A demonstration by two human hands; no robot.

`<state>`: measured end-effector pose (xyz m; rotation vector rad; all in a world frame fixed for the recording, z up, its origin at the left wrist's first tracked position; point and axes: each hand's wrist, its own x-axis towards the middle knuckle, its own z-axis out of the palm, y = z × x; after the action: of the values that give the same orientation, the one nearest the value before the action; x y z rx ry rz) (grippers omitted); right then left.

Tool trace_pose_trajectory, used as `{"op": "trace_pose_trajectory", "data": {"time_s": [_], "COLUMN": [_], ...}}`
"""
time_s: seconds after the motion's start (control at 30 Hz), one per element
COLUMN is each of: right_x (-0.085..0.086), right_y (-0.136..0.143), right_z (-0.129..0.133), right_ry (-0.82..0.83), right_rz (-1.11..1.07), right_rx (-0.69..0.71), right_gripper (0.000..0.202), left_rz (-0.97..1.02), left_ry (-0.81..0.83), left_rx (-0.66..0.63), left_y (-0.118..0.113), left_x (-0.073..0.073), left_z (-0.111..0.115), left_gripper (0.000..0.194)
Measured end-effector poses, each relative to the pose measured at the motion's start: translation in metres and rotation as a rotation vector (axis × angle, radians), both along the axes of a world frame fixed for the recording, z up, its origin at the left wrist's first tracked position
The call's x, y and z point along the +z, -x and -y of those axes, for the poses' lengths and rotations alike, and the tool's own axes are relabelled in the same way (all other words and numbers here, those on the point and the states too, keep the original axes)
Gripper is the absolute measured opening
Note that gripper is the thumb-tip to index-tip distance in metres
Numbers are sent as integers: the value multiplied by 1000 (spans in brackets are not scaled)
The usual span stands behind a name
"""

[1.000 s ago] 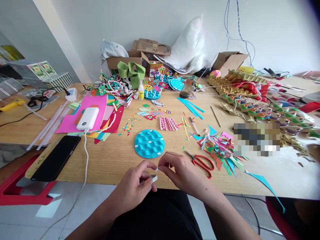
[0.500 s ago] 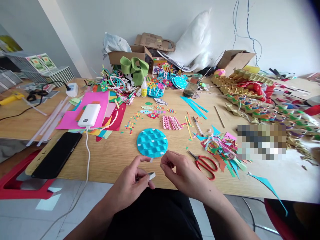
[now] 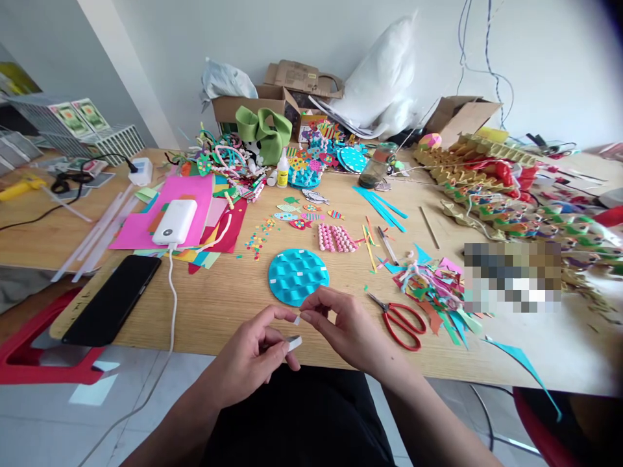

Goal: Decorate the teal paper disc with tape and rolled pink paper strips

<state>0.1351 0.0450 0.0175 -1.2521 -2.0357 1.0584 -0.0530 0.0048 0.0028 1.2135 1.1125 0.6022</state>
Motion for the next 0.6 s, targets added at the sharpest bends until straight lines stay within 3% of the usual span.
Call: {"op": "trace_pose_trajectory", "data": {"time_s": [0.33,0.5,0.6], "right_x": [2,-1,4], "right_y": [1,5,5], "right_z": [3,8,13], "right_ry": [-52,-190,-256], "right_rz": [84,157,120], "right_rx": [41,65,30], "right_gripper": [10,12,13], "left_rz": [-33,-69,-80], "left_ry": [-23,-48,-53], "left_rx": [-7,-20,40], "left_y": [-3,-4,-1], "left_x": [0,-3,-4], "left_z": [-1,1,1], "left_gripper": [35,32,35]}}
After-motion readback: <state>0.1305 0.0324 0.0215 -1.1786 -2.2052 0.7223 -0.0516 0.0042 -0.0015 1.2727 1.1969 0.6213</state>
